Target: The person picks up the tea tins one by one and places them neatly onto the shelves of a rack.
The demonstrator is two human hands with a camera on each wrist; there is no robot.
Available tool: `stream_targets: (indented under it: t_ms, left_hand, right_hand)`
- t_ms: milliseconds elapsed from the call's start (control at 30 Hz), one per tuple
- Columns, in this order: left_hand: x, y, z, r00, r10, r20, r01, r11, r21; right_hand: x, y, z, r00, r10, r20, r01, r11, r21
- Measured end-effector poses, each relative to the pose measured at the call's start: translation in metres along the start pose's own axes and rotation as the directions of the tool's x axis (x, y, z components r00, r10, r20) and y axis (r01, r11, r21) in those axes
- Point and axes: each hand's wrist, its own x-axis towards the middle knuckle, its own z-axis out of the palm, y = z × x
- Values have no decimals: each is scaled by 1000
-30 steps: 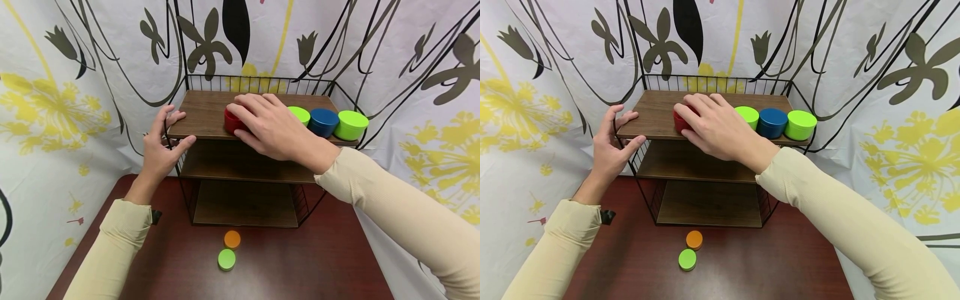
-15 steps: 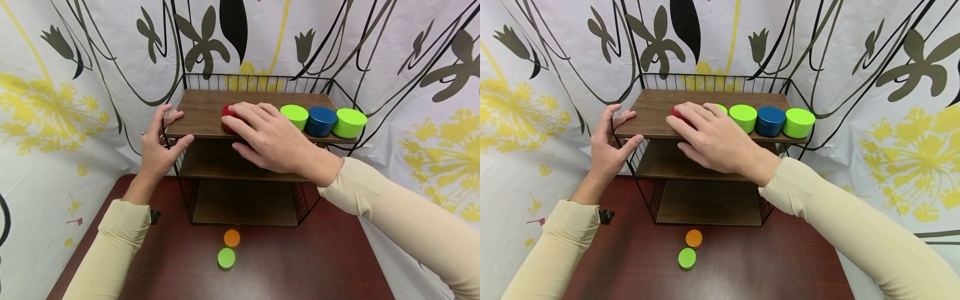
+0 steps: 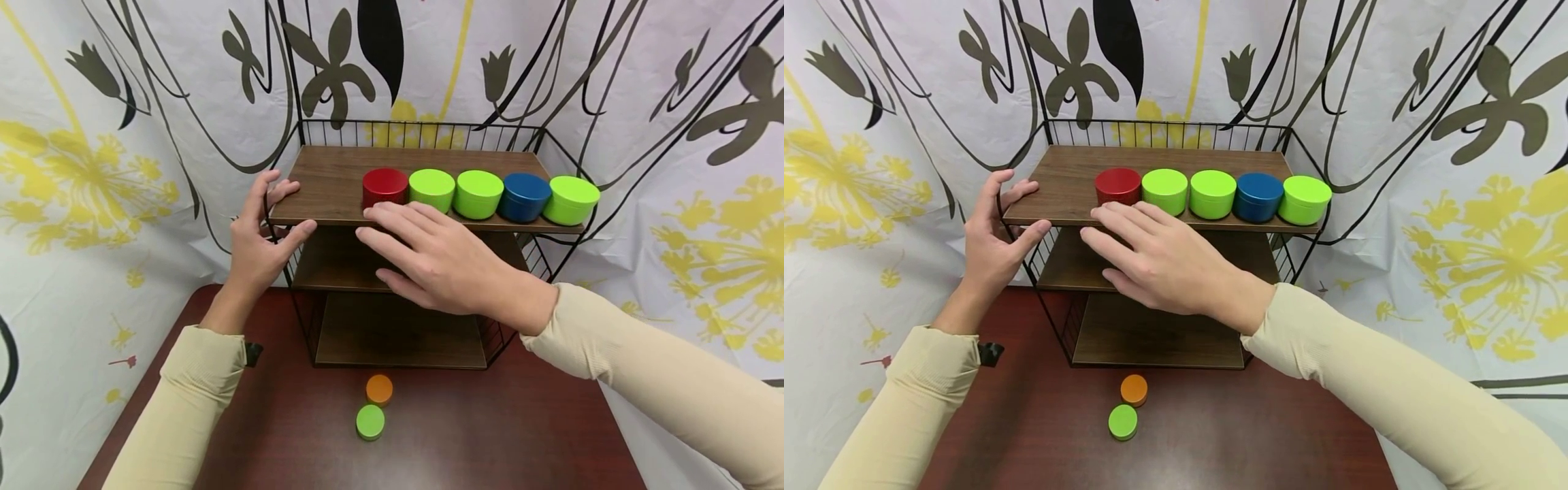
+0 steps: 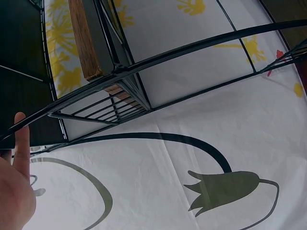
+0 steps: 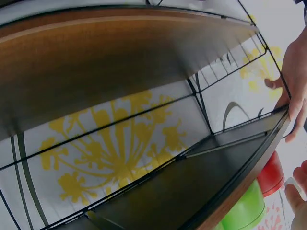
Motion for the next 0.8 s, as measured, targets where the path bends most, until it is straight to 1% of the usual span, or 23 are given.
stream_targets:
  t_ms: [233,500,667,800]
  left_hand:
    - [0,-1,-2,1000,8,7,-8,1000,-2]
    - [0,0,-2,1000,6,7,-6,1000,-2]
    - [0,0,-1,1000,7,12,-7,1000,-4]
    - [0,1,-1,1000,6,10,-6,1000,-15]
  right_hand:
    - [-10,-13,10,999,-5,39,4,1000,18]
    - [-21,-27,24,997,11,79,-14,999,39]
    - [-29,-37,36,996,3,91,-7,999,45]
    - [-36,-46,49,994,5,110,-12,998,63]
